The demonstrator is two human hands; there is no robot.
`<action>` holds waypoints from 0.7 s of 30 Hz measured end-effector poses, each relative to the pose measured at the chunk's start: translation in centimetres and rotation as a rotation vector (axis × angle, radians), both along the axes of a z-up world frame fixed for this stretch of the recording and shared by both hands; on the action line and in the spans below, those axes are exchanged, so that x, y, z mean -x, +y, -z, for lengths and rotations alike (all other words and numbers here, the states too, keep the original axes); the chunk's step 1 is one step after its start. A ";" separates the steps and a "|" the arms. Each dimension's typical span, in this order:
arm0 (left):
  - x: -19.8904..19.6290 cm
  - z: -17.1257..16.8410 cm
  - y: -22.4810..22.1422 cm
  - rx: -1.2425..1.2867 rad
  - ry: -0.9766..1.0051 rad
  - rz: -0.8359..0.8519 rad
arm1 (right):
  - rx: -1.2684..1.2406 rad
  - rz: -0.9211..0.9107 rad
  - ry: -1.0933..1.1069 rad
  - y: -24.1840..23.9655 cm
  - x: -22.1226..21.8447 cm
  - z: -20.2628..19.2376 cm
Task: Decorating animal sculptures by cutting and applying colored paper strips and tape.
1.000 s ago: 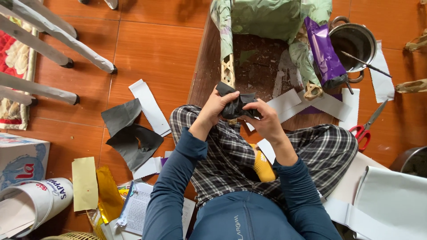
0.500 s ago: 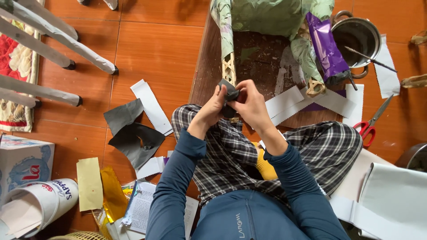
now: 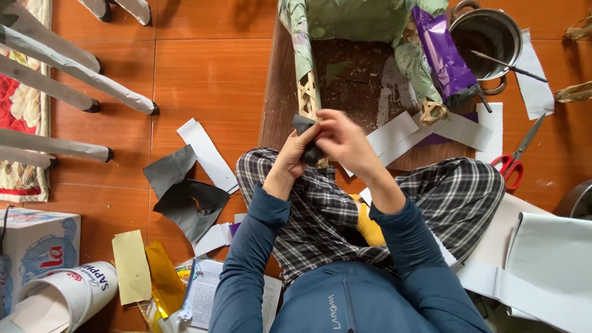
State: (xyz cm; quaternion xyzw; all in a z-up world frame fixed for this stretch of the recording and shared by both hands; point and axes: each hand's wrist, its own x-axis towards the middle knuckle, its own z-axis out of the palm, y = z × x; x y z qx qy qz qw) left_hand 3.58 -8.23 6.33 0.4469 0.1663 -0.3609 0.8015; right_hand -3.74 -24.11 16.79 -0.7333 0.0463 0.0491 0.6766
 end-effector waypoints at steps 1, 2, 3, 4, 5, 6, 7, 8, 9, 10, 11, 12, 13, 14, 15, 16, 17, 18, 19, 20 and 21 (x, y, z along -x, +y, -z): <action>0.1 -0.4 -0.1 0.008 0.028 -0.034 | -0.043 0.178 -0.049 -0.4 0.7 0.8; 0.3 -0.8 -0.2 0.017 0.056 -0.068 | -0.087 0.356 -0.098 -0.8 1.3 1.7; 0.3 -0.5 -0.3 0.020 0.056 -0.067 | -0.083 0.357 -0.099 -0.9 1.8 2.9; 0.4 -0.3 -0.4 0.005 0.052 -0.052 | -0.077 0.375 -0.008 -1.1 2.3 4.0; 0.4 -0.1 -0.4 -0.015 0.046 -0.035 | -0.076 0.397 0.083 -1.1 2.9 5.2; 0.7 -0.5 -0.6 -0.016 0.046 -0.032 | -0.078 0.400 0.083 -0.6 2.8 5.9; 0.9 -0.9 -0.8 -0.022 0.044 -0.029 | -0.131 0.408 0.055 0.1 2.8 6.6; 1.2 -1.2 -0.9 -0.027 0.042 -0.025 | -0.183 0.417 0.026 0.7 2.8 7.3; 1.4 -1.5 -1.0 -0.031 0.046 -0.023 | -0.186 0.420 0.030 1.2 2.4 6.5; 1.6 -1.8 -1.0 -0.029 0.009 -0.025 | -0.130 0.439 -0.027 1.6 2.0 5.8; 1.7 -2.1 -1.0 -0.027 -0.030 -0.028 | -0.075 0.456 -0.087 2.1 1.4 5.0; 2.0 -2.1 -0.8 -0.031 -0.029 -0.026 | -0.078 0.458 -0.085 2.1 1.1 5.0; 2.3 -2.2 -0.6 -0.012 -0.041 -0.028 | 0.003 0.436 -0.127 2.0 0.8 5.0; 2.5 -2.3 -0.5 0.007 -0.053 -0.029 | 0.083 0.413 -0.169 2.0 0.4 5.1; 2.2 -0.6 -0.1 0.006 -0.050 -0.026 | 0.082 0.416 -0.166 2.3 0.3 4.5; 1.9 1.2 0.2 0.000 -0.074 -0.001 | 0.176 0.415 -0.241 2.6 0.1 4.0; 2.0 3.0 0.6 -0.006 -0.092 0.026 | 0.271 0.415 -0.309 2.9 0.3 3.5; 1.9 3.5 0.5 -0.008 -0.082 0.031 | 0.271 0.419 -0.298 3.2 0.4 3.8; 1.7 4.1 0.4 -0.029 -0.045 0.022 | 0.453 0.394 -0.381 3.4 0.5 4.1; 1.5 4.6 0.2 -0.050 -0.008 0.013 | 0.635 0.363 -0.461 3.7 0.6 4.5; 1.4 4.0 0.3 -0.051 0.003 0.024 | 0.639 0.370 -0.448 4.0 1.0 4.1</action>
